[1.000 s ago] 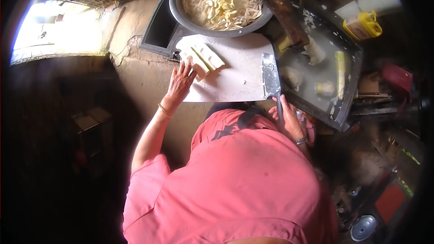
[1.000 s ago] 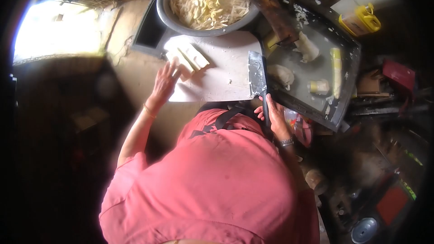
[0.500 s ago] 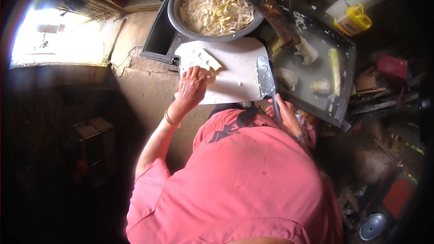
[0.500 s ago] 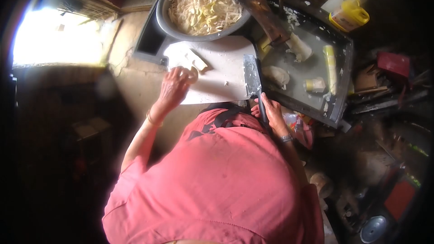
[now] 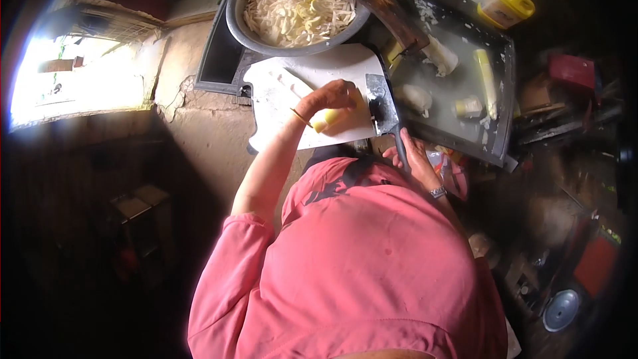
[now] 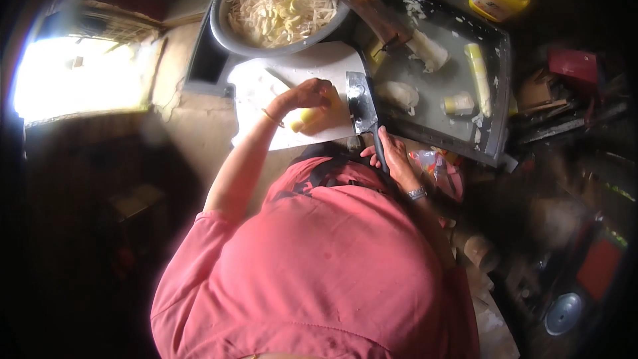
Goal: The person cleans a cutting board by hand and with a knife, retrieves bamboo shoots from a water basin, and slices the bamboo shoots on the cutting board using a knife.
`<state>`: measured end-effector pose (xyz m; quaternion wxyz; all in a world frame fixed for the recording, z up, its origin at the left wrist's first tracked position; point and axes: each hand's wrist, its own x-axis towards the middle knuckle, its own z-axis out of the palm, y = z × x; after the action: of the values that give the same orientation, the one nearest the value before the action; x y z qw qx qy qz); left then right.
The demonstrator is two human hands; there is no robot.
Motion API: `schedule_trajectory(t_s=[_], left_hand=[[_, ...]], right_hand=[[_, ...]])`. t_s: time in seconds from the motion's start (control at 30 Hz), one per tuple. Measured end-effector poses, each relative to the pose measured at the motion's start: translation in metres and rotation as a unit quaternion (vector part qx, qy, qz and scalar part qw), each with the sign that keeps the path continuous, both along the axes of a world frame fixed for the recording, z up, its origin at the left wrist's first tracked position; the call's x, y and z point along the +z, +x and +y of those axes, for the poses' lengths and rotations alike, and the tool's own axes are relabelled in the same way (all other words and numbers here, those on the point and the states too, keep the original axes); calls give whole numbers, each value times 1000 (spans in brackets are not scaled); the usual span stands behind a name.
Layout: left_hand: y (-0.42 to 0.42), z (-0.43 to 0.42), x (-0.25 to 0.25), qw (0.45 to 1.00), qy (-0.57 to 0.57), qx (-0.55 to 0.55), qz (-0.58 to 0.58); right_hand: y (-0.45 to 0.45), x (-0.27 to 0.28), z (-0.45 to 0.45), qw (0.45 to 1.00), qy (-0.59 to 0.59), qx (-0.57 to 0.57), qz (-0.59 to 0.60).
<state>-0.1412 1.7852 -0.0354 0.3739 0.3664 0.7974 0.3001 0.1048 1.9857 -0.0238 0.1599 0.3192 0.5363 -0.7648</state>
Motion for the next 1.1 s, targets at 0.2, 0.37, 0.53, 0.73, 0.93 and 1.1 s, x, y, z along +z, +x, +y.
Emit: schedule_trajectory(t_s=[0.2, 0.37, 0.53, 0.73, 0.93, 1.1], left_hand=[[-13, -20, -26, 965, 103, 82, -225], [11, -28, -22, 986, 100, 104, 89], [39, -45, -3, 947, 59, 88, 303], [53, -61, -3, 937, 11, 90, 338], [59, -63, -1, 945, -25, 81, 316], [79, -42, 10, 929, -32, 109, 352]], right_hand=[[3, 9, -9, 999, -19, -15, -23], [4, 9, -15, 997, -35, -47, -43], [5, 7, -18, 999, 30, -8, -14], [-1, 28, -19, 998, 24, 17, -55], [1, 26, -26, 999, 22, 13, -22], [-5, 61, -25, 994, 101, 47, 14]])
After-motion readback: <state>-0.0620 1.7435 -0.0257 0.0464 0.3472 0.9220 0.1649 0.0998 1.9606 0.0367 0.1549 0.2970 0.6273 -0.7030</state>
